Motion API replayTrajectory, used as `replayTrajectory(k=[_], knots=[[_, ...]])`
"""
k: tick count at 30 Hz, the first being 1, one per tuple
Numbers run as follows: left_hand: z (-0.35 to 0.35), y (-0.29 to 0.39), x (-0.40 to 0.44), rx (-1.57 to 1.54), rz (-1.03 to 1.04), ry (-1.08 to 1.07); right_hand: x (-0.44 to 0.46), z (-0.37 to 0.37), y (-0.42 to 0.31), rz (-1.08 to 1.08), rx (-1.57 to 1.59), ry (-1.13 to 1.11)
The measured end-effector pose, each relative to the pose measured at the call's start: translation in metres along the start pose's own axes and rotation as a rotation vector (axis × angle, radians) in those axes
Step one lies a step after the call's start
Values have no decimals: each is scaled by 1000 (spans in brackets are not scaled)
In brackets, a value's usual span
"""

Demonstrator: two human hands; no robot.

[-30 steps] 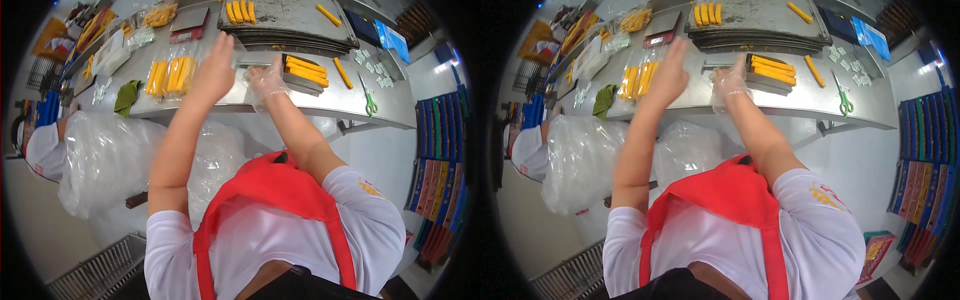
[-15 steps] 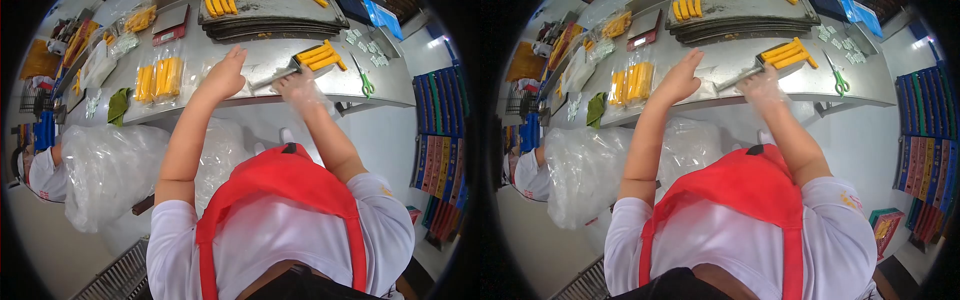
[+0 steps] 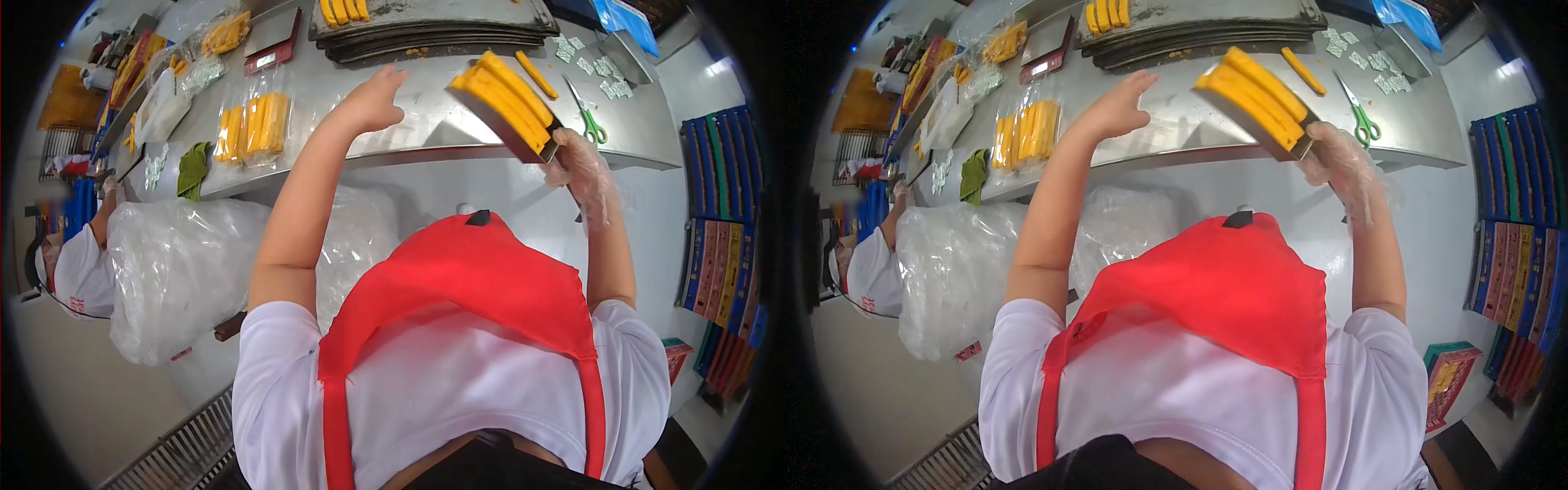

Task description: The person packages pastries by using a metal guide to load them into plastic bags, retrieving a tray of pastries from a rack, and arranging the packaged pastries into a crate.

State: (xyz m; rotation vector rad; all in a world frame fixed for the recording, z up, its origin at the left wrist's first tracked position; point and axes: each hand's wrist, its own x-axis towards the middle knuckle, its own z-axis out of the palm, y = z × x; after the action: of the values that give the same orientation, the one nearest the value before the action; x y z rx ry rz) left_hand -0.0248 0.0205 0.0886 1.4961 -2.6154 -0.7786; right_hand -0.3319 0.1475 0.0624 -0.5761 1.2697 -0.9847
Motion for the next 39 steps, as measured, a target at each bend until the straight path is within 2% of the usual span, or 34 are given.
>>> replayTrajectory(k=[3, 7, 9, 12, 15, 18, 20, 22, 23, 24, 25, 26, 27, 29, 30, 31, 32, 34, 35, 37, 38, 39], knots=[[4, 5, 12, 2, 68, 25, 14, -9, 5, 49, 70, -245], [5, 13, 13, 2, 109, 44, 32, -18, 7, -91, -52, -241], [9, 25, 16, -104, 41, -14, 35, -25, -1, 48, -292, -235], [35, 39, 27, 139, 166, 87, 41, -28, -6, 43, -366, -198], [38, 88, 27, 107, 26, -11, 35, -16, -30, 86, -520, -151], [78, 119, 36, 93, 27, 69, 49, -9, -37, 162, -727, -235], [94, 138, 42, 40, 276, 137, 44, 18, -29, 74, -375, -340], [89, 137, 45, -52, 229, 105, 45, 22, -18, -12, 15, -428], [83, 135, 46, -139, 196, 78, 61, 18, -5, -5, 23, -430], [89, 118, 46, -299, 306, 154, 90, 13, 9, -26, 22, -513], [82, 109, 40, -299, 307, 148, 113, 12, 13, -48, 18, -594], [74, 99, 32, -341, 347, 138, 126, 16, 5, -15, -156, -664], [65, 87, 25, -382, 389, 126, 141, 22, -1, -14, -153, -658], [50, 58, 10, 117, 163, 198, 166, 37, -14, -58, -1005, -629], [51, 38, 7, 116, 168, 195, 174, 42, -3, -85, -886, -595], [58, 16, 7, 224, 76, 181, 181, 47, 8, -116, -768, -567], [62, 0, 9, 331, -18, 174, 197, 55, 16, -294, -1068, -592], [61, -16, 9, 222, -42, 198, 139, 98, -40, -263, -1388, -451], [61, -22, 7, 116, -65, 201, 134, 103, -46, -267, -1396, -456], [66, -30, 5, 116, -81, 265, 132, 111, -50, -336, -1756, -116], [67, -32, 5, 121, -88, 323, 143, 97, -34, -416, -1657, 25], [67, -33, 6, 120, -96, 329, 151, 86, -22, -422, -1661, 18]])
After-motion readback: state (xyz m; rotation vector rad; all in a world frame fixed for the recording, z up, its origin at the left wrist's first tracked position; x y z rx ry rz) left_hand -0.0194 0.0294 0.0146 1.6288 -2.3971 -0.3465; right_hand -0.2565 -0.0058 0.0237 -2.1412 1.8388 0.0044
